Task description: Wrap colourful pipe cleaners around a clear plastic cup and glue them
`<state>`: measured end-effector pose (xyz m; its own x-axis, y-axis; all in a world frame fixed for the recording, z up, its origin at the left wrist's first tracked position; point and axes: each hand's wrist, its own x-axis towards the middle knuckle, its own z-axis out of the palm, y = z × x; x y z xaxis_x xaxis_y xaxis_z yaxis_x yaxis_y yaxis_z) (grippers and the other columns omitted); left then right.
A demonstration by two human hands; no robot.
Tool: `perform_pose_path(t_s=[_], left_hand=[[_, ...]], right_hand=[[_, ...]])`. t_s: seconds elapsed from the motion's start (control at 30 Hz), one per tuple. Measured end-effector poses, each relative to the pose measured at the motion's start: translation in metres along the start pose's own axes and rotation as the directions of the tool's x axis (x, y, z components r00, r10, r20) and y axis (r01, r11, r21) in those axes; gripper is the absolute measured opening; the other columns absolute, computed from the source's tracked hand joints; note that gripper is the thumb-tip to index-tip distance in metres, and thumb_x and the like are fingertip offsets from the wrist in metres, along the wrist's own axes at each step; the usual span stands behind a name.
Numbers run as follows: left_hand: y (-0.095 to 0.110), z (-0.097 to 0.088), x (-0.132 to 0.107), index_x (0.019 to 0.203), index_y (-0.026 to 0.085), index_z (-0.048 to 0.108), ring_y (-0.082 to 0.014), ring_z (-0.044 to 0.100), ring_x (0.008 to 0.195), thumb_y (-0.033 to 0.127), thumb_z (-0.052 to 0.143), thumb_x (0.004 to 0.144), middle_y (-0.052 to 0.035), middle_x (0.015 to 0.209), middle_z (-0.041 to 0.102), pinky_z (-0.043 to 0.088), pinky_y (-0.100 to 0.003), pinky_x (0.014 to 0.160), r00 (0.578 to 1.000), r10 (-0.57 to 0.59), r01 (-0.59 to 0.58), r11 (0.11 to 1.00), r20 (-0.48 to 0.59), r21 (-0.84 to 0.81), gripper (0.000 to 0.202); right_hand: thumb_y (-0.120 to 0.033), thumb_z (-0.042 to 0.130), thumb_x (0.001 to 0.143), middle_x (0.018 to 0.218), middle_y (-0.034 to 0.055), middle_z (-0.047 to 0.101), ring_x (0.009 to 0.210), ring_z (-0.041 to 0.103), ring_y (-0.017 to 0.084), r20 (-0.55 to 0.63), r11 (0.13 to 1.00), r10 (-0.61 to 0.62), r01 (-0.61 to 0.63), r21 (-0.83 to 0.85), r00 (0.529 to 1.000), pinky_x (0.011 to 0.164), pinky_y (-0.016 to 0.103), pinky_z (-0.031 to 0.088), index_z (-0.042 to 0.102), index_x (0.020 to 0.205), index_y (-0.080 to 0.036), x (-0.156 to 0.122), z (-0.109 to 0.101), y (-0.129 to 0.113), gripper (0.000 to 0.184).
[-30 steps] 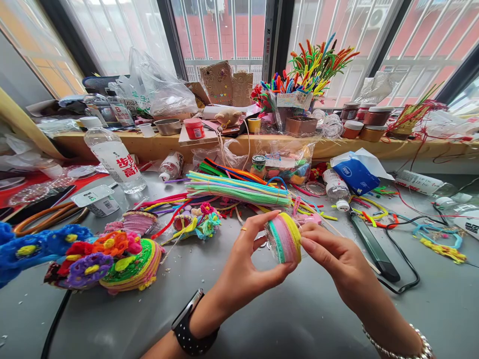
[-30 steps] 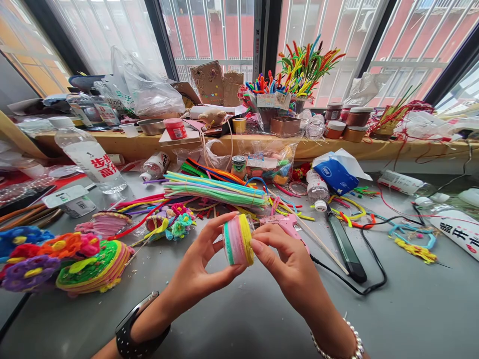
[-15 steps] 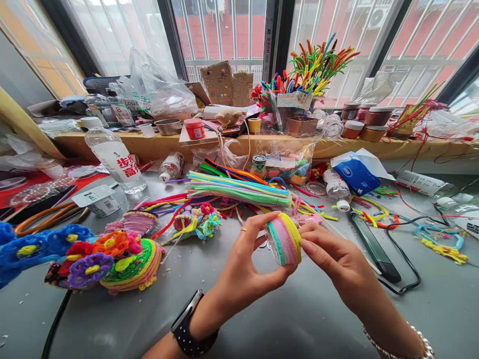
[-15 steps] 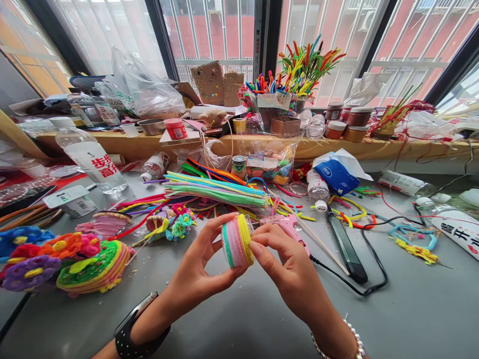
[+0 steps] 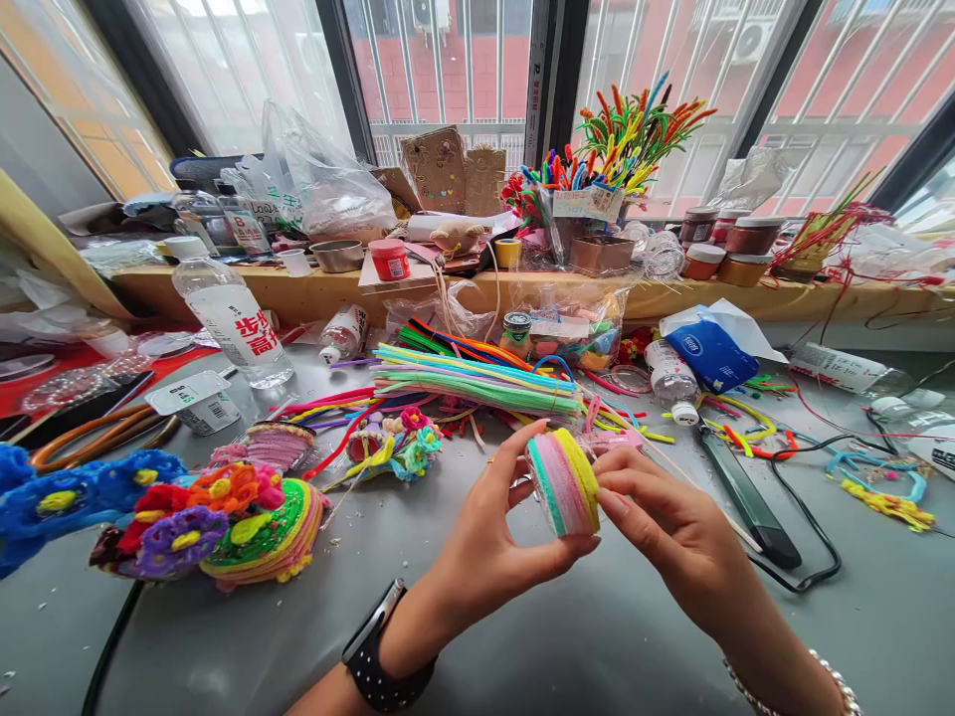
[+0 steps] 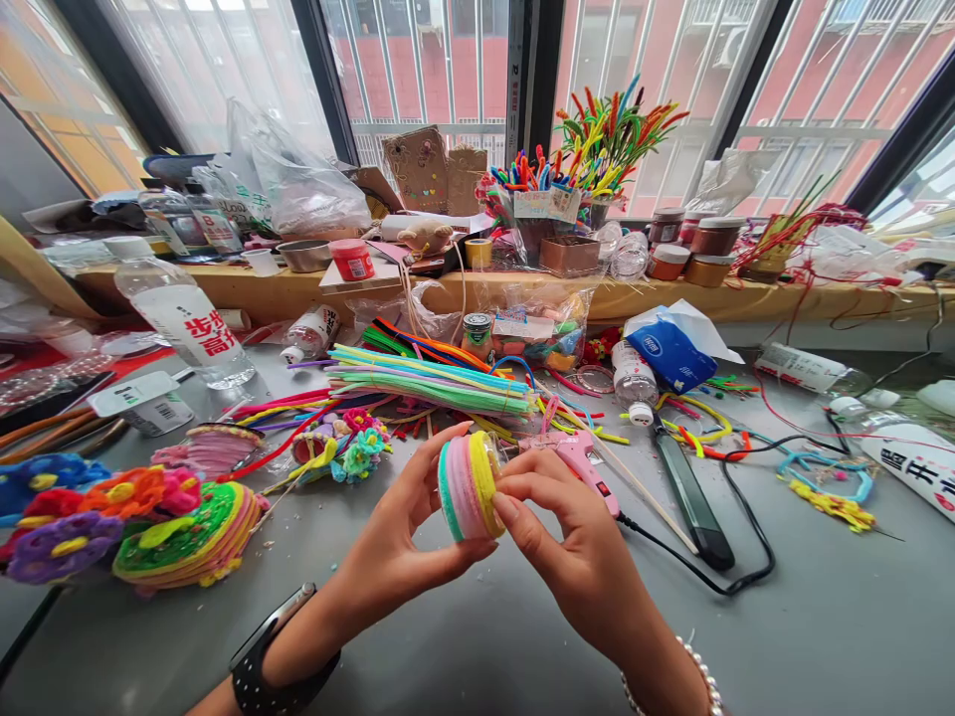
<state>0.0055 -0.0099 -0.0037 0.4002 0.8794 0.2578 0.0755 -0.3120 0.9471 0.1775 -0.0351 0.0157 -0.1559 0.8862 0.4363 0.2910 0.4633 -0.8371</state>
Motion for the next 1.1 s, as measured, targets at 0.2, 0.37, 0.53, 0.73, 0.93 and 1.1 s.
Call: perform_pose_path(t_s=[0.2,0.37,0.53,0.73,0.93,1.1], left_hand=[[0.004,-0.004,0.002,0.127,0.023,0.037,-0.0253,0.053,0.114,0.028,0.075,0.062,-0.0114,0.128,0.050,0.046,-0.036,0.096,0.999,-0.034,0.034,0.999,0.011,0.007,0.076],[0.005,-0.007,0.004,0.128,0.022,0.036,-0.0244,0.050,0.118,0.027,0.073,0.065,-0.0105,0.129,0.050,0.044,-0.033,0.098,0.997,-0.065,0.063,0.997,0.046,0.035,0.073],[0.006,-0.011,0.006,0.128,0.021,0.035,-0.0238,0.050,0.117,0.027,0.072,0.066,-0.0110,0.129,0.049,0.043,-0.033,0.099,0.995,-0.078,0.075,0.996,0.061,0.057,0.072],[0.005,-0.014,0.008,0.128,0.021,0.036,-0.0244,0.050,0.117,0.030,0.071,0.067,-0.0115,0.129,0.048,0.043,-0.034,0.098,0.996,-0.079,0.073,0.991,0.045,0.114,0.071],[0.007,-0.015,0.006,0.128,0.021,0.035,-0.0249,0.049,0.117,0.032,0.069,0.068,-0.0126,0.130,0.046,0.043,-0.035,0.098,0.994,-0.096,0.087,0.985,0.052,0.149,0.070],[0.008,-0.015,0.008,0.128,0.019,0.035,-0.0254,0.050,0.117,0.031,0.069,0.067,-0.0140,0.130,0.047,0.043,-0.036,0.098,0.994,-0.095,0.085,0.984,0.060,0.154,0.071]], right_hand=[[-0.026,0.051,0.086,0.080,0.0032,0.058,0.077,0.055,0.014,0.031,1.000,-0.009,0.009,-0.015,0.999,0.070,0.023,0.046,0.065,0.077,-0.021,0.001,0.000,0.001,0.017],[-0.027,0.050,0.087,0.081,0.0036,0.057,0.077,0.055,0.014,0.048,1.000,0.004,-0.005,0.021,0.999,0.070,0.024,0.046,0.066,0.080,-0.020,0.001,0.003,0.006,0.019],[-0.028,0.049,0.088,0.083,0.0040,0.056,0.080,0.054,0.015,0.071,0.998,0.029,-0.033,0.060,0.997,0.074,0.026,0.045,0.065,0.081,-0.020,0.002,0.005,0.008,0.019],[-0.026,0.048,0.089,0.085,0.0029,0.055,0.082,0.052,0.014,0.077,0.995,0.017,-0.024,0.096,0.997,0.075,0.025,0.044,0.062,0.083,-0.021,0.003,0.008,0.013,0.016],[-0.023,0.048,0.090,0.085,0.0025,0.054,0.082,0.051,0.013,0.082,0.996,-0.023,0.016,0.083,0.996,0.075,0.025,0.044,0.061,0.084,-0.022,0.002,0.007,0.013,0.014],[-0.025,0.047,0.090,0.084,0.0033,0.054,0.082,0.052,0.014,0.075,0.998,-0.023,0.018,0.060,0.997,0.074,0.026,0.045,0.063,0.084,-0.021,0.004,0.008,0.013,0.017]])
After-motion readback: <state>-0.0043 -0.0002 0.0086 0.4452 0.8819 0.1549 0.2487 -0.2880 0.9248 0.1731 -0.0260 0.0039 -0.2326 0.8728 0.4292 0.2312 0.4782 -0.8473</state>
